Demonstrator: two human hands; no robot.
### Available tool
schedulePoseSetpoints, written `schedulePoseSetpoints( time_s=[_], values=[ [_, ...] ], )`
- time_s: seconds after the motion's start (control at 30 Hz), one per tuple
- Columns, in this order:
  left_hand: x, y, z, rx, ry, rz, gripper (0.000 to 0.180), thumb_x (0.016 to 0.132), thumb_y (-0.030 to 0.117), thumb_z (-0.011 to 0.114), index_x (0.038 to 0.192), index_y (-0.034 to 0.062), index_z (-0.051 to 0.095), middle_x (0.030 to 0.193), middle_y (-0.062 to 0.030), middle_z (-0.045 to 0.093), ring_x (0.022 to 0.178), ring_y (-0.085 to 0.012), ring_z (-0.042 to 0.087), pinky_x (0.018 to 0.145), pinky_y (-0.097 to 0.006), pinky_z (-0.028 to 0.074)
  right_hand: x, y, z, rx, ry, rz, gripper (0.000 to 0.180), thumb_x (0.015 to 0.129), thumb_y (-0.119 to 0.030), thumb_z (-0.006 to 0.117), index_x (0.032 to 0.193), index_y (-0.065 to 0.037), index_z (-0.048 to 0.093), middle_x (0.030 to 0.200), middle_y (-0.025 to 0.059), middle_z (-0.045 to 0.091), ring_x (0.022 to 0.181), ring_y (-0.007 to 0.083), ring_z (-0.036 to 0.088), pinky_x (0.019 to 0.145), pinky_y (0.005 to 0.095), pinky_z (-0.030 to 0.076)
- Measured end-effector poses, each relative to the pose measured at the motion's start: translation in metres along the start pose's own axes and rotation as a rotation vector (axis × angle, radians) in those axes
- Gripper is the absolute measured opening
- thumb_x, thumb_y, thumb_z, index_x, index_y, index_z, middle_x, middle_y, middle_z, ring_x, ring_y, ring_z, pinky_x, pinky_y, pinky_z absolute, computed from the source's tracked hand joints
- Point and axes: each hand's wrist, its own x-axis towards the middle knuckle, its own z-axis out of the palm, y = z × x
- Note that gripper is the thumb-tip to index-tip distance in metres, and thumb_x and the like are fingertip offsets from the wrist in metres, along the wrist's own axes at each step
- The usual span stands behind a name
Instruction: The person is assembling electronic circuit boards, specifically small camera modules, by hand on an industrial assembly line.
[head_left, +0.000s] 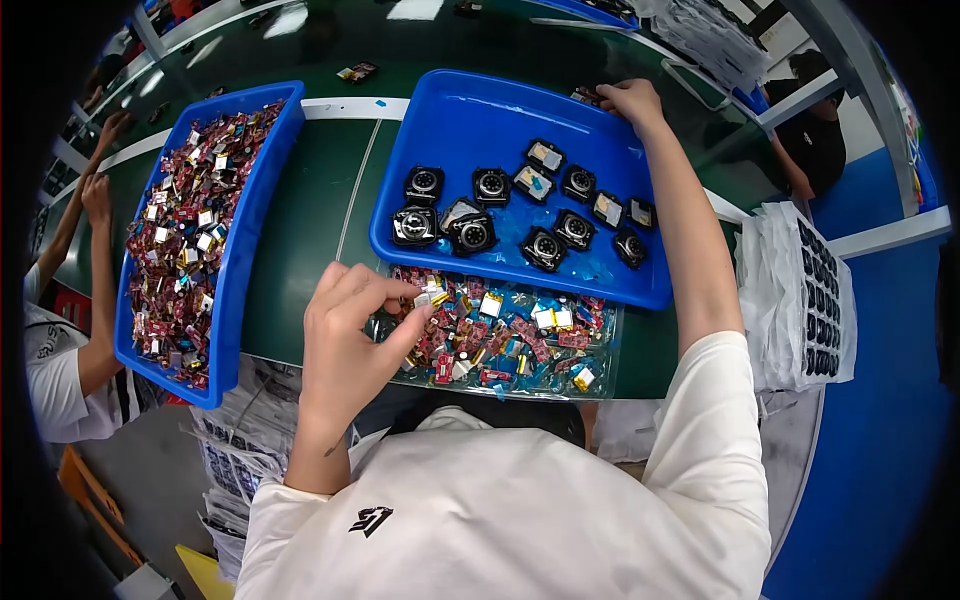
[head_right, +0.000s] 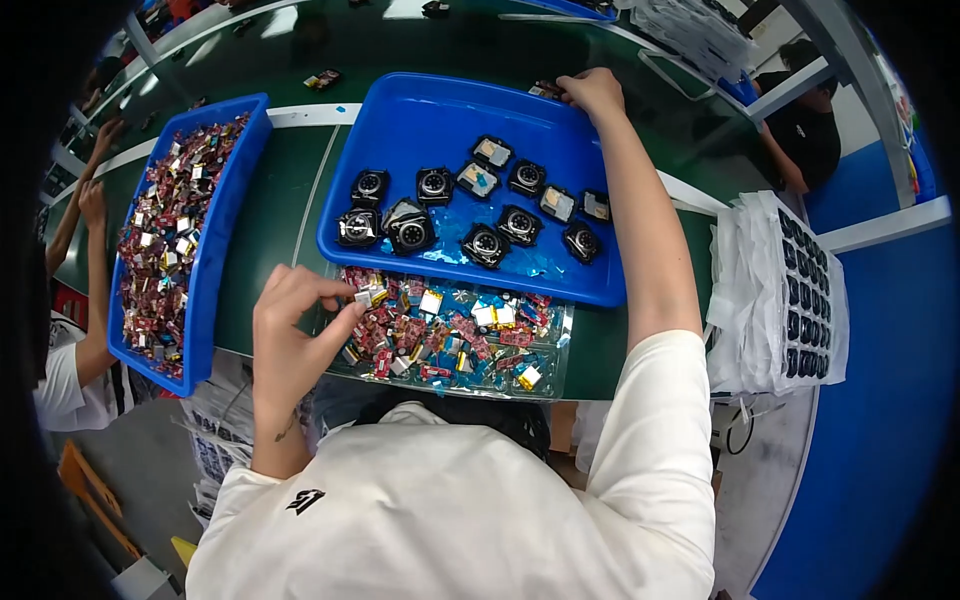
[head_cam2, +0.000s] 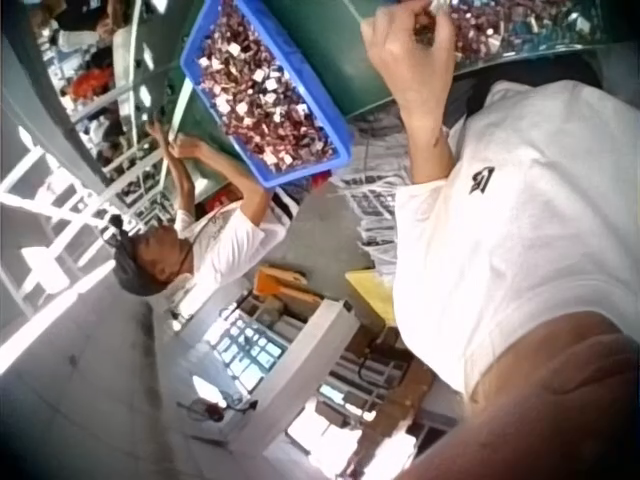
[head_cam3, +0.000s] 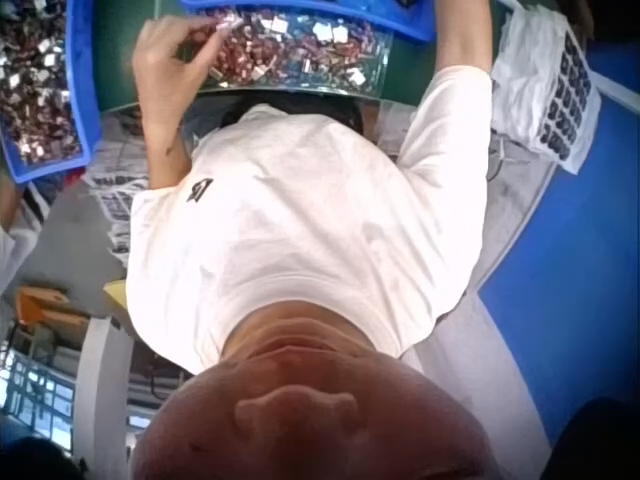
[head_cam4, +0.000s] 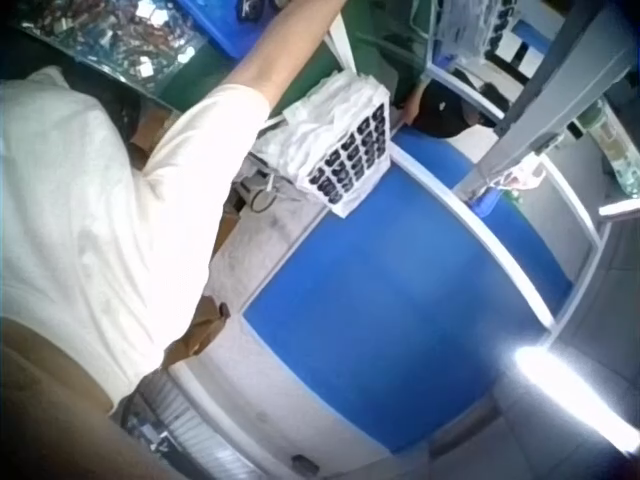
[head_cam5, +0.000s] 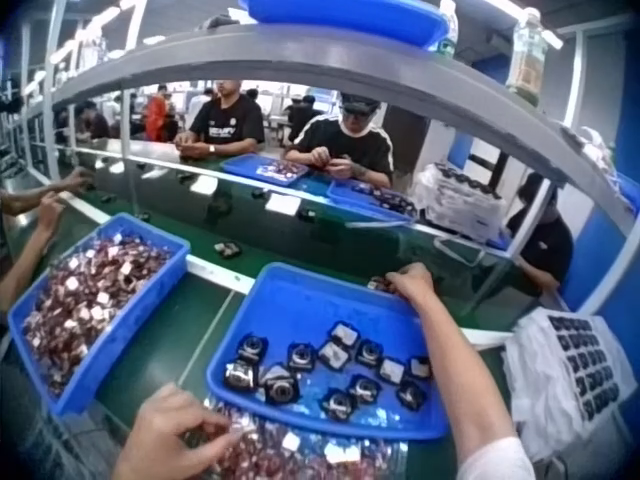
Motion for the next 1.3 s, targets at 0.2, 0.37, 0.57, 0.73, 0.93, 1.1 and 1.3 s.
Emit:
schedulePoseSetpoints(
  time_s=[0.2, 0.37, 0.57, 0.73, 0.93, 1.1, 1.3],
  values=[
    [-0.008, 0.007, -0.008, 0.089, -0.136, 0.025, 0.020, 0.063, 0.002, 0.075, 0.082, 0.0031, 0.069, 0.078, -0.0057, 0.057, 0.074, -0.0222, 0.049, 0.065, -0.032, 0.039, -0.099, -0.023, -0.035, 0.246, 0.123, -0.448, 0.025, 0.082, -0.025, 0.066, 0.094, -0.004, 0.071, 0.082, 0.0066, 0.070, 0.076, 0.0131, 0.064, 0.074, 0.0271, 0.050],
    [-0.012, -0.005, -0.008, 0.008, -0.184, 0.001, 0.018, 0.061, 0.000, 0.076, 0.075, 0.0023, 0.065, 0.077, -0.0055, 0.059, 0.076, -0.0216, 0.052, 0.066, -0.031, 0.041, -0.242, -0.040, -0.030, 0.388, -0.139, -0.475, 0.014, 0.085, -0.013, 0.066, 0.090, -0.001, 0.069, 0.076, 0.0017, 0.067, 0.067, 0.0046, 0.059, 0.056, 0.0190, 0.040],
    [0.000, 0.006, 0.000, -0.284, -0.103, -0.046, 0.014, 0.065, 0.004, 0.079, 0.072, 0.0018, 0.066, 0.071, -0.0050, 0.065, 0.067, -0.0158, 0.055, 0.060, -0.027, 0.041, -0.324, -0.030, -0.008, 0.414, -0.162, -0.611, 0.014, 0.073, -0.002, 0.072, 0.087, 0.000, 0.070, 0.078, 0.0090, 0.067, 0.068, 0.0172, 0.061, 0.059, 0.0278, 0.048],
    [0.005, 0.022, 0.020, -0.560, -0.170, -0.096, 0.012, 0.069, 0.004, 0.078, 0.075, 0.0012, 0.068, 0.071, -0.0032, 0.063, 0.064, -0.0105, 0.053, 0.056, -0.021, 0.041, -0.338, -0.046, 0.021, 0.601, -0.073, -0.579, 0.020, 0.070, -0.002, 0.075, 0.089, -0.001, 0.070, 0.086, 0.0076, 0.067, 0.072, 0.0180, 0.061, 0.062, 0.0273, 0.048],
    [0.002, 0.027, 0.031, -0.444, -0.246, -0.036, 0.015, 0.071, 0.000, 0.076, 0.083, 0.0001, 0.066, 0.073, -0.0038, 0.062, 0.065, -0.0085, 0.052, 0.057, -0.021, 0.041, -0.326, -0.036, 0.034, 0.471, 0.127, -0.869, 0.018, 0.067, -0.002, 0.076, 0.084, -0.003, 0.069, 0.081, 0.0059, 0.064, 0.068, 0.0196, 0.058, 0.058, 0.0288, 0.046],
    [-0.001, 0.028, 0.036, -0.498, -0.160, -0.036, 0.017, 0.076, -0.002, 0.071, 0.089, 0.0000, 0.061, 0.077, -0.0040, 0.063, 0.068, -0.0078, 0.054, 0.059, -0.020, 0.042, -0.329, -0.036, 0.031, 0.518, 0.117, -0.736, 0.017, 0.068, -0.003, 0.077, 0.082, -0.002, 0.068, 0.082, 0.0072, 0.066, 0.069, 0.0202, 0.059, 0.059, 0.0290, 0.046],
    [0.004, 0.023, 0.036, -0.605, -0.299, 0.145, 0.012, 0.074, -0.005, 0.067, 0.085, -0.0016, 0.067, 0.082, -0.0073, 0.067, 0.071, -0.0137, 0.058, 0.065, -0.026, 0.043, -0.338, -0.041, 0.030, 1.007, -0.176, -0.414, 0.012, 0.083, -0.006, 0.068, 0.092, 0.002, 0.066, 0.088, 0.0094, 0.068, 0.079, 0.0152, 0.063, 0.066, 0.0242, 0.050]
  ],
)
